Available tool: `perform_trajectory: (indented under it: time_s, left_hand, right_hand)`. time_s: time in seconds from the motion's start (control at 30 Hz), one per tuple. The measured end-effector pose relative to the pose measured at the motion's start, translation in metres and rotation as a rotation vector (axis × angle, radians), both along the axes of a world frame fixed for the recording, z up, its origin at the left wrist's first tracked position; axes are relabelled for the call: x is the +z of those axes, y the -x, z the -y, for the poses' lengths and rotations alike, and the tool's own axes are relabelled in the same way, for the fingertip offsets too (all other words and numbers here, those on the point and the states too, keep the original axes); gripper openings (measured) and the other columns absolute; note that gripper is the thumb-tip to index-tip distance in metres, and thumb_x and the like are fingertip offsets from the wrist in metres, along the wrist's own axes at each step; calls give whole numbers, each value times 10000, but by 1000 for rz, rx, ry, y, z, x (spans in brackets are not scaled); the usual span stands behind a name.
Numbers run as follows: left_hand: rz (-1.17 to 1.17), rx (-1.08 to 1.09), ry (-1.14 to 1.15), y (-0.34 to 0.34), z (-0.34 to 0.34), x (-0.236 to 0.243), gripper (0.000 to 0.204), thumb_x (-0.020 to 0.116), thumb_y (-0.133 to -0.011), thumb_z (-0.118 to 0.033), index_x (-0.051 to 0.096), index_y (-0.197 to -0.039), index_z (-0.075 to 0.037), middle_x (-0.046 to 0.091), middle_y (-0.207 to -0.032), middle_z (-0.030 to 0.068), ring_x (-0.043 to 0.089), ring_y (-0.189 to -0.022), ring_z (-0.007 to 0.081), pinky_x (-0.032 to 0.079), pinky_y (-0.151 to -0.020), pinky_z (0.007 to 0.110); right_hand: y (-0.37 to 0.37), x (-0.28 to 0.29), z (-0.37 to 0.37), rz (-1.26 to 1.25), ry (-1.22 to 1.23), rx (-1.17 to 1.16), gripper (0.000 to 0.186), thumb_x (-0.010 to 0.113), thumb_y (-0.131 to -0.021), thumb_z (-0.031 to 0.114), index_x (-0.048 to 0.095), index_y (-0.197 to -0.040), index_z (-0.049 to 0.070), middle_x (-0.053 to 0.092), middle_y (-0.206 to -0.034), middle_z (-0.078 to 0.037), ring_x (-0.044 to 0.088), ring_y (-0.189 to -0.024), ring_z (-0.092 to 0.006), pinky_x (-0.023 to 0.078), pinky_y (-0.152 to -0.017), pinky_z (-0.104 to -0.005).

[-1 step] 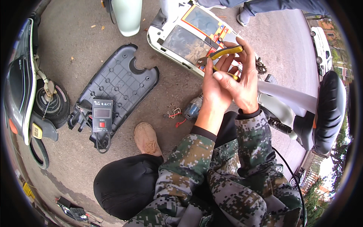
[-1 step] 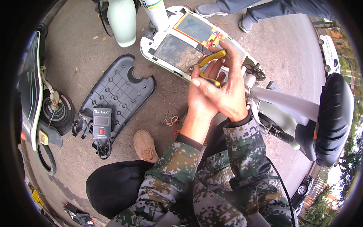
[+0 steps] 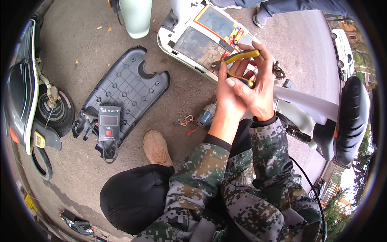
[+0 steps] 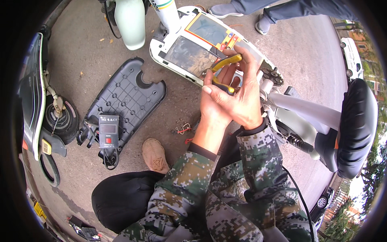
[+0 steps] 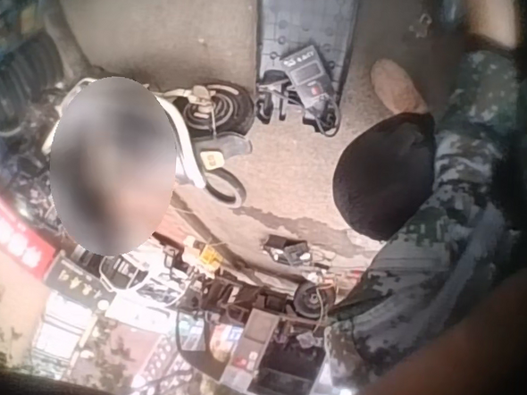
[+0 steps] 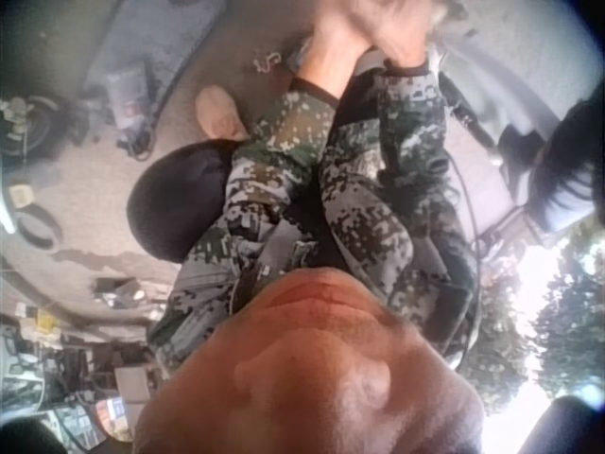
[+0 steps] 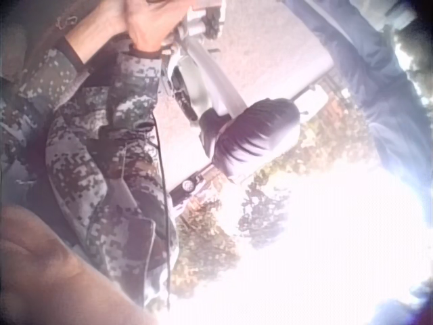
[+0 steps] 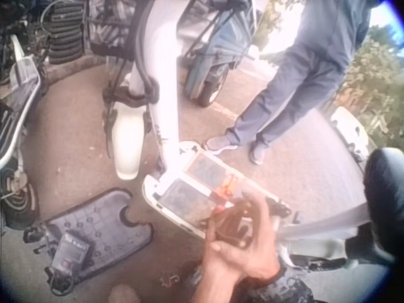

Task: The person uses a cordless drill to remove screws from the scooter's battery compartment, then uses pliers and a wrench to adjust wires and components inside. They retrieve a small white object from a shelf and place it into the compartment before continuing to secure parts.

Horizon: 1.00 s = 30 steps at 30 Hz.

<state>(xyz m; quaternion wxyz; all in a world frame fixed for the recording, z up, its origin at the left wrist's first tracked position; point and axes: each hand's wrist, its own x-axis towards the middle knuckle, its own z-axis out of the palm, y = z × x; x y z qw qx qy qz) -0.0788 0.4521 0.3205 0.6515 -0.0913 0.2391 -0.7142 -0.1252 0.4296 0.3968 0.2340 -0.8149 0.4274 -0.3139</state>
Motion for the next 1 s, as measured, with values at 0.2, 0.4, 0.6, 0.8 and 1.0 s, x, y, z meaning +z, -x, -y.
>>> perform_trajectory:
  time_s: [0.2,0.4,0.6,0.8,1.0]
  left_hand:
    - [-90,79,117,14,13,-33,585,634,-1051,-457,543,-1505,-99,594,-1484,136,493,-1398,184,322,-1235,359]
    - [-83,106,178,-1,22,-44,453,374,-1169,-473,569,-1313,-89,644,-1351,123,583,-1248,213,489,-1059,399]
    - [32,57,68,-8,24,-30,213,516,-1153,-337,547,-1117,-129,588,-1121,16,580,-1114,145,475,-1025,321]
    - [66,127,85,1,18,-26,231,465,-1167,-346,535,-1117,-131,603,-1152,12,573,-1136,131,459,-1051,317]
    - [121,-11,32,7,13,-32,253,470,-1149,-303,564,-1235,-84,611,-1284,71,573,-1238,168,447,-1098,336]
  right_hand:
    - [-7,-36,0,240,-220,6,684,751,-810,34,385,-1386,59,559,-1342,-159,578,-1210,-246,526,-988,-355]
    - [-27,-59,11,473,-175,89,541,553,-800,-67,397,-1298,77,494,-1165,-110,531,-1142,-246,444,-1116,-432]
    - [-29,-55,10,557,-214,70,592,466,-726,-79,371,-1294,58,447,-1127,-118,498,-1056,-229,484,-977,-359]
    - [-17,-59,8,597,-228,55,587,476,-732,-82,374,-1293,57,467,-1146,-123,523,-1090,-255,485,-1045,-421]
    - [-7,-67,4,663,-146,67,591,515,-730,-45,383,-1290,88,469,-1138,-119,524,-1093,-270,451,-1089,-481]
